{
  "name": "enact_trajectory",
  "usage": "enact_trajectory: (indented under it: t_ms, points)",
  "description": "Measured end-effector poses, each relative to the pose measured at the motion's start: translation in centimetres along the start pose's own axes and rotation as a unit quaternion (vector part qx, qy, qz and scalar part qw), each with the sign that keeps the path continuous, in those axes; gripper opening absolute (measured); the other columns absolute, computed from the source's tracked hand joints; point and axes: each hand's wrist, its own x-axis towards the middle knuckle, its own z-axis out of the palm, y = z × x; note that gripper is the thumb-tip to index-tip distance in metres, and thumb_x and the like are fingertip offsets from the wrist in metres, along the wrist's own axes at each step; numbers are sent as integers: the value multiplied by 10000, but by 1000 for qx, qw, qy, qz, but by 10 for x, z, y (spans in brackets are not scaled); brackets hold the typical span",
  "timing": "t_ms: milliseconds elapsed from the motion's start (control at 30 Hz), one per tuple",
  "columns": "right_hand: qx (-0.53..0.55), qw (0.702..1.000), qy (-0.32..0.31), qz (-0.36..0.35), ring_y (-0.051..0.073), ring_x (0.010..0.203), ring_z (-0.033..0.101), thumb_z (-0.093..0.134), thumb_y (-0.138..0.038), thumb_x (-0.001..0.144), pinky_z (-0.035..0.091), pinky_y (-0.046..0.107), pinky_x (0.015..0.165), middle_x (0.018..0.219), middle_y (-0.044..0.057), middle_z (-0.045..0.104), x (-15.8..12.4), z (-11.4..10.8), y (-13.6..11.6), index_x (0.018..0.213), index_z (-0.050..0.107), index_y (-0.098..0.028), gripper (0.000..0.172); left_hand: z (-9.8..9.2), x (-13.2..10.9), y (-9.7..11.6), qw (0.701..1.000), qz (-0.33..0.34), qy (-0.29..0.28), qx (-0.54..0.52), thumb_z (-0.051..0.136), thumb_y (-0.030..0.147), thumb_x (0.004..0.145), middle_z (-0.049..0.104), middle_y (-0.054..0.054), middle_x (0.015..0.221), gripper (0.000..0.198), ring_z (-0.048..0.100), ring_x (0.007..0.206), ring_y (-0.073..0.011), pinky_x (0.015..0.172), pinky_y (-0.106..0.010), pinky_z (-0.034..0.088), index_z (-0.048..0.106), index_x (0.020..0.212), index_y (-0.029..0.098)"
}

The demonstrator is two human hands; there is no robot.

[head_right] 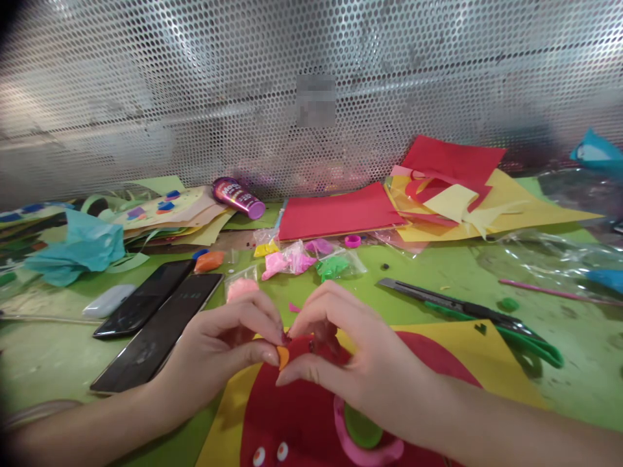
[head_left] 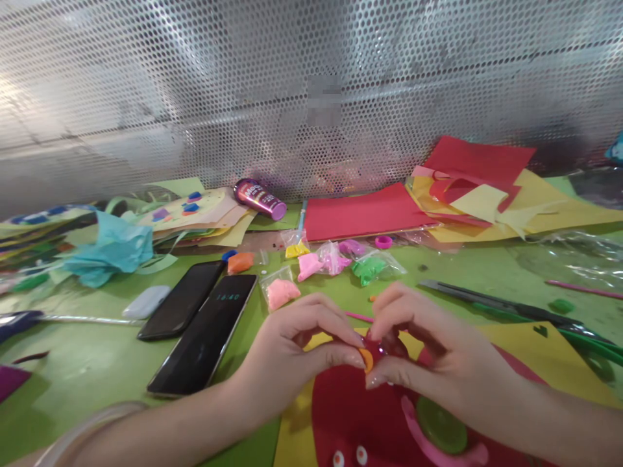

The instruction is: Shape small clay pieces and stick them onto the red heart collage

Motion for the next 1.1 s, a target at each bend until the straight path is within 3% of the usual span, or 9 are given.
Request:
enact_trajectory:
  t_ms: [167, 400, 600, 867, 1100]
  points:
    - [-39, 997, 9, -59, 86, 705, 548, 704, -150, 757, 483, 199, 613, 864, -19, 530, 1, -2, 2, 886, 609, -236, 182, 0, 3, -3, 1000, -9, -10, -23, 769, 130, 677, 643, 4, 715, 107, 599, 693, -115, 686, -210, 510, 724, 701, 224]
    - [-71, 993, 25, -88, 78, 651, 556, 669, -149, 785, 500, 185, 548, 855, -9, 524, 0, -3, 1, 873, 623, -229, 128, -1, 3, -4, 998, -25, -14, -53, 732, 47, 692, 639, 26, 708, 176, 608, 701, -98, 677, -180, 507, 715, 736, 217]
    - [-65, 994, 24, -79, 77, 634, 557, 678, -154, 779, 498, 188, 537, 851, -11, 527, 0, -2, 2, 865, 611, -234, 136, 0, 4, -2, 996, -42, -10, -73, 720, 14, 685, 646, 34, 707, 204, 611, 697, -82, 667, -155, 506, 718, 726, 213]
    - [-48, 994, 13, -102, 88, 706, 587, 648, -113, 793, 544, 175, 589, 868, -6, 519, 0, -2, 0, 931, 637, -276, 214, 3, 4, 0, 983, -107, -22, -144, 752, 94, 680, 724, 15, 709, 117, 678, 657, -117, 644, -197, 562, 710, 711, 198]
    - [-26, 996, 3, -90, 83, 690, 595, 620, -102, 808, 559, 170, 595, 869, -2, 497, -1, 1, 0, 929, 659, -286, 223, 2, 5, -2, 964, -150, -34, -216, 720, 14, 699, 728, 56, 698, 172, 674, 636, -46, 634, -92, 535, 684, 723, 180]
